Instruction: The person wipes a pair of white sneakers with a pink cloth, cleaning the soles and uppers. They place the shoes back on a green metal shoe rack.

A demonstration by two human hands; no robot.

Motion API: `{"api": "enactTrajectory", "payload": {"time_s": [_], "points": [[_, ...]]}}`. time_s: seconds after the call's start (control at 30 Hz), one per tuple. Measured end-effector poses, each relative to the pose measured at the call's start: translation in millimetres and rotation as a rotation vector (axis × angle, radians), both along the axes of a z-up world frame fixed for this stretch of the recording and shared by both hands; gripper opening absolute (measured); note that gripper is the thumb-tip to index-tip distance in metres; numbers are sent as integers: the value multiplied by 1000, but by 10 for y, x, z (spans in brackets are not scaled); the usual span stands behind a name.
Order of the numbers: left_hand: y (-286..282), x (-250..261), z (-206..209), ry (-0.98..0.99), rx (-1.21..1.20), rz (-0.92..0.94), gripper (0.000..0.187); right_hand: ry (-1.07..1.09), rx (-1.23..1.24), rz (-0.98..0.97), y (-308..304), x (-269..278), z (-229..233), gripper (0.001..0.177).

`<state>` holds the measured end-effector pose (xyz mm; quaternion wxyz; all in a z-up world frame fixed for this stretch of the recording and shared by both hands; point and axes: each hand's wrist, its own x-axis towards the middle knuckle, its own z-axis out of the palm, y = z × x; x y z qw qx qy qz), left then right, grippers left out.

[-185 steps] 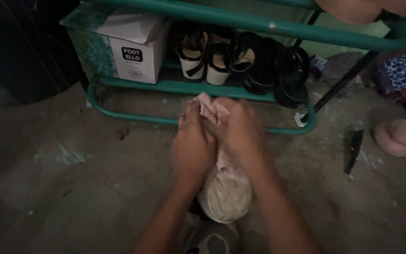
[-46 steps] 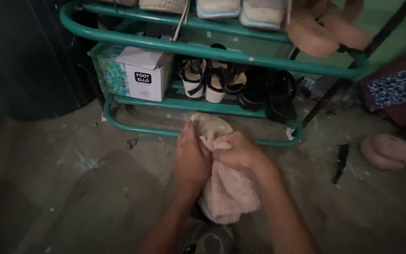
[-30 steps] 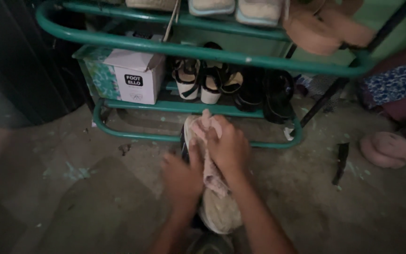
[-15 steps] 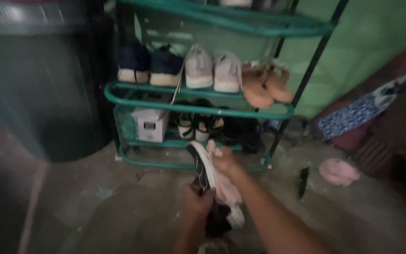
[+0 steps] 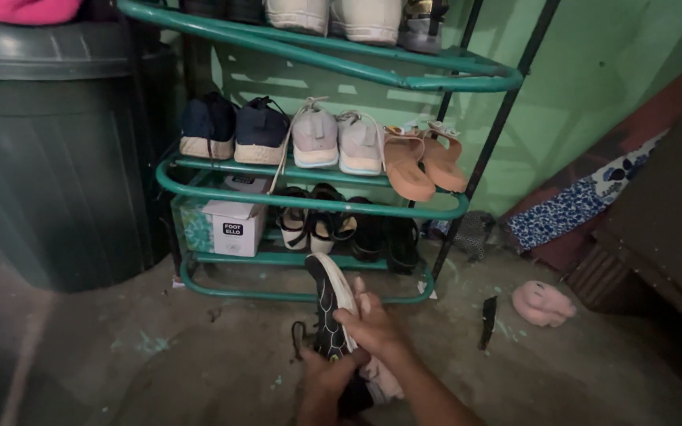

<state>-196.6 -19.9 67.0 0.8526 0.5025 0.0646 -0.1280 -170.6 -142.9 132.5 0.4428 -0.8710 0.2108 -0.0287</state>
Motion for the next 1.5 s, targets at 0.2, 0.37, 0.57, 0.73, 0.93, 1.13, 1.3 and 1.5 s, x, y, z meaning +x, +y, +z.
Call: {"api": "enactTrajectory", "payload": {"time_s": [0.2, 0.37, 0.57, 0.73, 0.93, 1.13, 1.3, 1.5], "points": [[58, 59, 155, 46, 97, 2, 66, -102, 194, 12, -63, 192, -169, 89], [81, -164, 231, -133, 405, 206, 80, -248, 335, -12, -254, 293, -622, 81], [223, -599, 1045, -131, 775, 347, 106, -618, 13, -30, -89, 256, -107, 65], [407, -970, 2076, -42, 991, 220, 98, -335, -108, -83, 176, -514, 1289, 65], [546, -1477, 3284, 32, 1188, -70, 93, -224, -312, 373, 333, -562, 2246, 57], [608, -1662, 3976, -120, 1254, 6, 75, -252, -78, 263, 246, -395, 2813, 44], [638, -1493, 4616, -283, 1401, 155, 80, -234, -22, 151, 233, -663, 3546, 42], [592, -1408, 5117, -464, 1481, 372, 63, 25, 47, 364, 304, -971, 3985, 42]]}}
